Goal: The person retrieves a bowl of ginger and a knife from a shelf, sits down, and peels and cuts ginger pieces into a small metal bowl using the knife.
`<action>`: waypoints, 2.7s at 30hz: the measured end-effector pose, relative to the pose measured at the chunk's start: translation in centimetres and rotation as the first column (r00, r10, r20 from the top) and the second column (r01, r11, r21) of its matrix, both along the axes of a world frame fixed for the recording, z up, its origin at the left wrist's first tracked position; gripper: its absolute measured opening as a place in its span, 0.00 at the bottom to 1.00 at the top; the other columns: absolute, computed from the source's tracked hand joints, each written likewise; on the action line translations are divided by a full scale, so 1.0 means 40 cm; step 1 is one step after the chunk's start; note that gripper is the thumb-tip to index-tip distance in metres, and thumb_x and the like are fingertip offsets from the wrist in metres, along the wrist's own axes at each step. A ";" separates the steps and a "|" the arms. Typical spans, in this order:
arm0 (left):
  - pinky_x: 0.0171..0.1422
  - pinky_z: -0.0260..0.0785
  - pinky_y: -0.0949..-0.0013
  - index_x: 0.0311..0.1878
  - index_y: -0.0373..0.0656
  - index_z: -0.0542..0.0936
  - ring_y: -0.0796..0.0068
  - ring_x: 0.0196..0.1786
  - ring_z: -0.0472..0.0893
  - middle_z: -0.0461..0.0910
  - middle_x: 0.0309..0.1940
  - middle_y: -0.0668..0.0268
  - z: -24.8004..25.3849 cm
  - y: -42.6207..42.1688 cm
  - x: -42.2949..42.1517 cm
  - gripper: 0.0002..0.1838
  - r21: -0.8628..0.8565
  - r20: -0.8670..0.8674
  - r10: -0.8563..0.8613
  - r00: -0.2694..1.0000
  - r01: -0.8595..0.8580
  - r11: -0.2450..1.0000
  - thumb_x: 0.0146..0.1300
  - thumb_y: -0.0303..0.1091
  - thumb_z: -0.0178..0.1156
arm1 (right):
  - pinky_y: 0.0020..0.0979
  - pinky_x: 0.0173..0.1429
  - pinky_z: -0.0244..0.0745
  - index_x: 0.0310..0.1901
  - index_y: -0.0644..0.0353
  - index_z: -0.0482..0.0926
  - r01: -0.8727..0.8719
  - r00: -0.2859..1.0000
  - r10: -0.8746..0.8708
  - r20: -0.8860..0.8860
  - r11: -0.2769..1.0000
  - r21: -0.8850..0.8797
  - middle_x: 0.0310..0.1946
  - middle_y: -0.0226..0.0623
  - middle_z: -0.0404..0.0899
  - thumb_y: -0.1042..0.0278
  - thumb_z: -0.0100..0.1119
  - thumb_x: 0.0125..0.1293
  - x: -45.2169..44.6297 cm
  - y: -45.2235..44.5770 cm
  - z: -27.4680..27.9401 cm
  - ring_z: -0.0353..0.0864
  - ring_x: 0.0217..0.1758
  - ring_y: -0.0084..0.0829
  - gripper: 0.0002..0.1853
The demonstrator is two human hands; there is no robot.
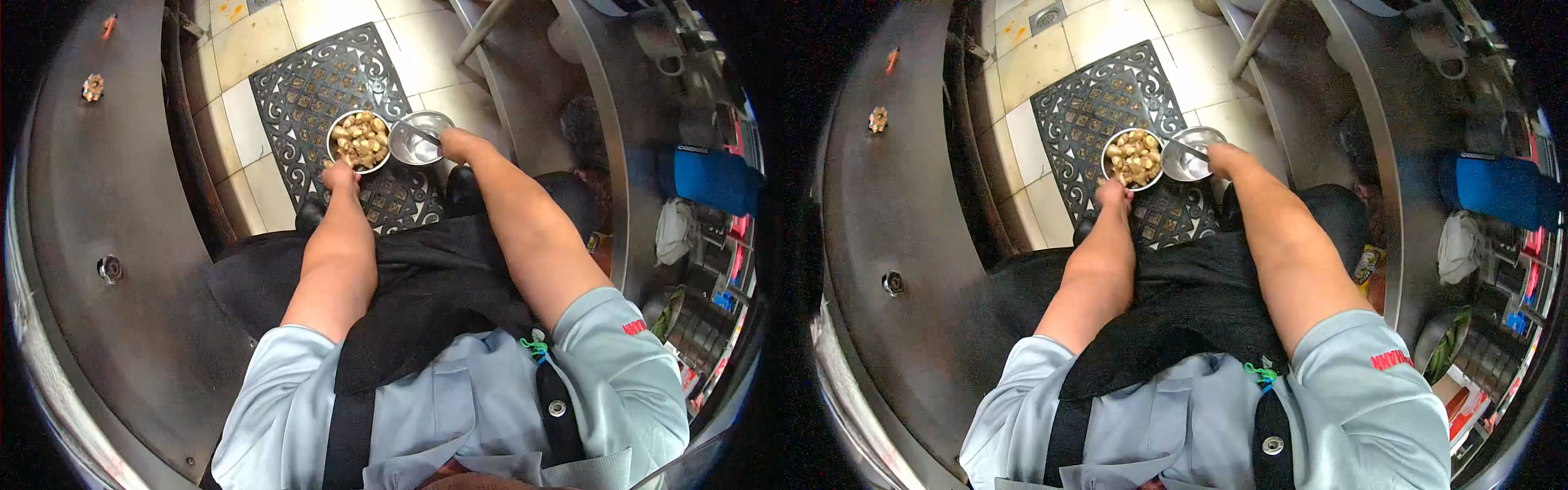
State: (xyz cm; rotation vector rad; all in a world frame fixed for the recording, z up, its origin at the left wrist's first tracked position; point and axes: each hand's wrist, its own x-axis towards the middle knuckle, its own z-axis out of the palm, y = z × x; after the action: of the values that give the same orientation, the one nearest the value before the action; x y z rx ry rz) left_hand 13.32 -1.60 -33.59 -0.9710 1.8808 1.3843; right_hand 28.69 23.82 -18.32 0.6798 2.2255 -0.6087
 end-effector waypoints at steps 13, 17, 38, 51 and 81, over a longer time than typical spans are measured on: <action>0.18 0.64 0.63 0.42 0.32 0.78 0.68 0.18 0.75 0.78 0.27 0.58 0.083 -0.003 -0.105 0.09 -0.019 -0.150 -0.095 0.984 0.094 0.995 0.65 0.29 0.61 | 0.42 0.54 0.79 0.41 0.56 0.90 -0.116 0.989 0.101 -0.106 0.981 -0.154 0.41 0.52 0.88 0.77 0.57 0.65 -0.029 -0.130 -0.127 0.88 0.47 0.46 0.12; 0.25 0.68 0.56 0.40 0.31 0.80 0.64 0.22 0.81 0.82 0.30 0.54 0.059 -0.020 -0.072 0.11 -0.264 -0.438 -0.251 0.863 0.144 0.954 0.63 0.32 0.65 | 0.44 0.45 0.81 0.40 0.57 0.89 -0.146 0.987 0.128 -0.099 0.968 -0.204 0.34 0.49 0.88 0.71 0.59 0.66 -0.030 -0.084 -0.110 0.89 0.38 0.45 0.09; 0.34 0.72 0.67 0.50 0.45 0.73 0.72 0.32 0.76 0.76 0.36 0.66 0.718 -0.010 -0.061 0.12 0.336 -0.231 -0.820 0.524 0.834 0.438 0.64 0.27 0.58 | 0.24 0.31 0.70 0.65 0.59 0.77 0.379 0.681 -0.669 -0.297 0.670 -0.638 0.28 0.25 0.78 0.50 0.49 0.80 0.069 -0.187 0.494 0.72 0.26 0.17 0.24; 0.46 0.77 0.69 0.59 0.39 0.74 0.73 0.41 0.82 0.83 0.45 0.63 0.922 -0.074 0.090 0.15 0.513 -0.419 -0.516 0.747 0.664 0.545 0.72 0.27 0.56 | 0.23 0.37 0.70 0.61 0.62 0.82 0.239 0.515 -0.818 -0.256 0.424 -0.874 0.28 0.25 0.76 0.53 0.51 0.81 0.064 -0.267 0.493 0.72 0.30 0.19 0.22; 0.46 0.81 0.72 0.59 0.33 0.77 0.77 0.40 0.84 0.83 0.42 0.63 0.889 -0.043 0.162 0.16 0.454 -0.464 -0.575 0.674 0.738 0.499 0.75 0.32 0.55 | 0.49 0.52 0.80 0.66 0.58 0.75 0.134 0.590 -0.346 -0.730 0.933 -0.334 0.45 0.54 0.86 0.49 0.58 0.75 0.058 -0.325 0.527 0.86 0.50 0.55 0.26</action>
State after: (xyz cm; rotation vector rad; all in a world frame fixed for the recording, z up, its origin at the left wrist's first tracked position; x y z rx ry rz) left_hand 19.81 -3.32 1.98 0.2953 1.5033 1.4749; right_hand 31.00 10.84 2.75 0.6639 2.7775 -1.5536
